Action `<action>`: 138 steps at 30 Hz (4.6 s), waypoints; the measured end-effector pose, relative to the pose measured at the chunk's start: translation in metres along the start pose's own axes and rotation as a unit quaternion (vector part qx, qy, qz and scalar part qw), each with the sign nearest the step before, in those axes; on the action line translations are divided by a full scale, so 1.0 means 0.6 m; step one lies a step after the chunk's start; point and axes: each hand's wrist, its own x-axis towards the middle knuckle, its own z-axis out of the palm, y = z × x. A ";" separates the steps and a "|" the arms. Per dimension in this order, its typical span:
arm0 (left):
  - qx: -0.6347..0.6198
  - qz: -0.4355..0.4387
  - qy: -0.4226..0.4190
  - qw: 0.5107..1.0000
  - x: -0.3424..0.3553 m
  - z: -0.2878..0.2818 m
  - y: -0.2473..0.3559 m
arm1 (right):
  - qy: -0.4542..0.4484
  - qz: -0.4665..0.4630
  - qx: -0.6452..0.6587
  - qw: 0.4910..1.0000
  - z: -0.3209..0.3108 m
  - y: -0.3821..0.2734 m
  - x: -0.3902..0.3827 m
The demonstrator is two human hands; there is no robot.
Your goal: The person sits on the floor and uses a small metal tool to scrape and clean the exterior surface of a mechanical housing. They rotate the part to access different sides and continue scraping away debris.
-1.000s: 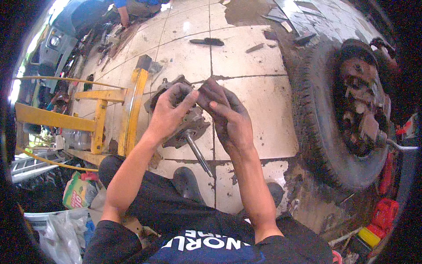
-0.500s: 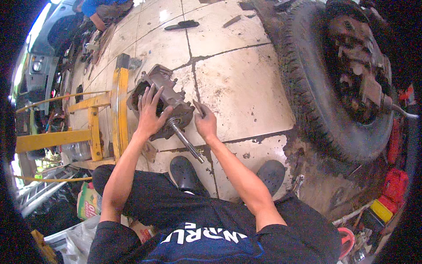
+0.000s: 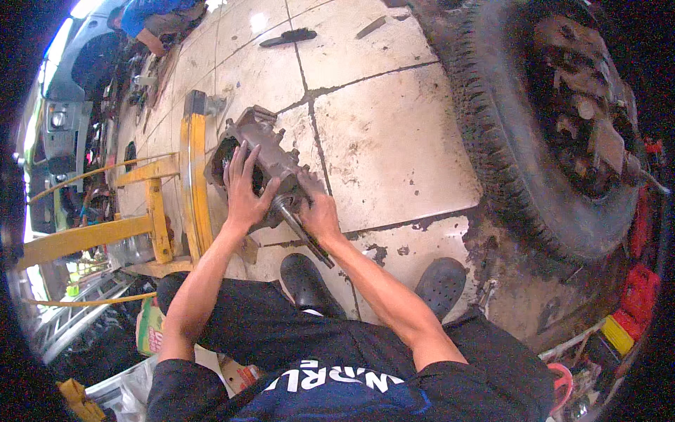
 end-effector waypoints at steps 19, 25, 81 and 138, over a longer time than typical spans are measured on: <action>0.002 0.011 -0.008 1.000 -0.003 0.005 -0.007 | 0.016 0.059 -0.063 0.996 0.013 -0.031 -0.006; 0.010 0.024 -0.007 1.000 0.001 0.005 -0.009 | 0.002 -0.016 -0.088 0.996 0.000 -0.011 0.002; -0.019 0.012 -0.011 1.000 0.004 0.009 -0.005 | -0.028 0.064 0.156 0.985 -0.071 0.033 0.040; -0.042 0.073 -0.019 0.996 0.014 0.007 0.018 | 0.120 -0.004 0.081 0.989 0.008 0.052 0.019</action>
